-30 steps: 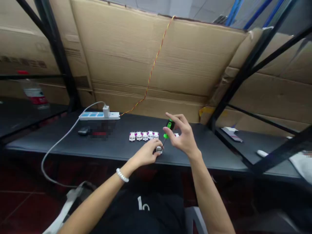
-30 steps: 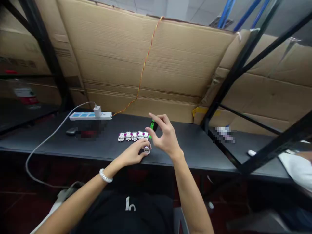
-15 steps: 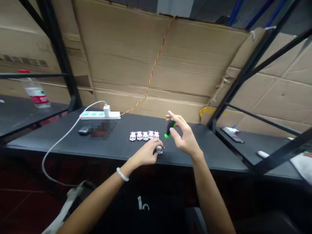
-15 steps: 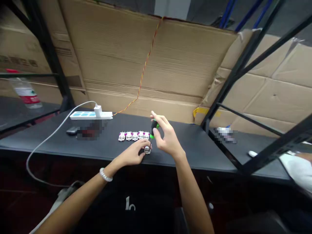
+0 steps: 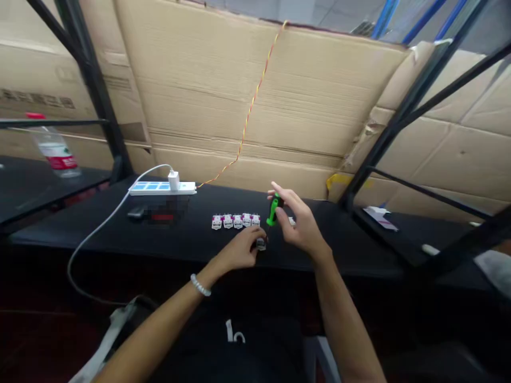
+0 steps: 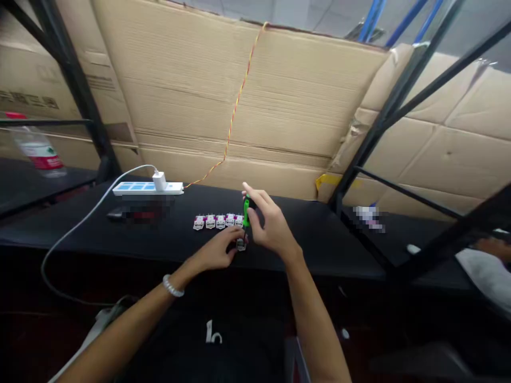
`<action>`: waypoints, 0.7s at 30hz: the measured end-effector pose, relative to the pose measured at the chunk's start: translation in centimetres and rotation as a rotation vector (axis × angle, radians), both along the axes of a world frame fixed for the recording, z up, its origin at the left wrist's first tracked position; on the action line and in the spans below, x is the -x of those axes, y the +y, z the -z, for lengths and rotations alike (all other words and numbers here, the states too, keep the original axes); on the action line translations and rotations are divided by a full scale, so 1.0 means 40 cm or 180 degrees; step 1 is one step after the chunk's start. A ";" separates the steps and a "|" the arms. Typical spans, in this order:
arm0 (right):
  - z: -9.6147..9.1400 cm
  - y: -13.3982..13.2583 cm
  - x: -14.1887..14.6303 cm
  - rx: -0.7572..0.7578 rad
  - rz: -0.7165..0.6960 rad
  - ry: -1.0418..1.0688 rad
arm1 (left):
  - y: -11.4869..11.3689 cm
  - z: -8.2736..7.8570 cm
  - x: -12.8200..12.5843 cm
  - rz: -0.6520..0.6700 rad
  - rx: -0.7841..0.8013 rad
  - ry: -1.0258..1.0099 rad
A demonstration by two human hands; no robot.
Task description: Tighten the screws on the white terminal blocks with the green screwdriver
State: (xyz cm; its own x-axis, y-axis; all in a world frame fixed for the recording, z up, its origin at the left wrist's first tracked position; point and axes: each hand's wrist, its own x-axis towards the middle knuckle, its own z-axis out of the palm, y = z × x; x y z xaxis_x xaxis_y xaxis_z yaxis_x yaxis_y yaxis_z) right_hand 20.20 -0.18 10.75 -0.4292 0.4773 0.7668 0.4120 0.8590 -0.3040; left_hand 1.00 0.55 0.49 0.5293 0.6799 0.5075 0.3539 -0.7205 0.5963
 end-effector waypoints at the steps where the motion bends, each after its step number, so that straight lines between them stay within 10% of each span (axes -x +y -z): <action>1: 0.001 0.002 0.002 -0.0045 0.0088 0.0049 | 0.000 0.000 0.000 0.0014 -0.0011 -0.0001; 7: 0.009 0.005 0.005 -0.0276 0.0580 0.0249 | -0.001 -0.001 0.001 0.0006 0.0001 0.0018; 14: 0.025 0.015 -0.007 0.0024 -0.0113 0.0450 | 0.001 0.002 0.002 0.0004 -0.0040 0.0031; 21: 0.025 0.014 0.003 -0.0457 0.0493 0.0463 | -0.002 -0.001 0.001 0.0009 -0.0002 -0.0006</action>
State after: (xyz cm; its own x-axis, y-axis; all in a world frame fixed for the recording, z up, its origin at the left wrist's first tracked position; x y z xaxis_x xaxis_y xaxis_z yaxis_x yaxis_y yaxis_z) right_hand 20.09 0.39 9.77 -0.2396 0.4106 0.8798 0.5029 0.8276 -0.2493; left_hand 0.96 0.47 0.54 0.5303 0.6780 0.5089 0.3506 -0.7220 0.5966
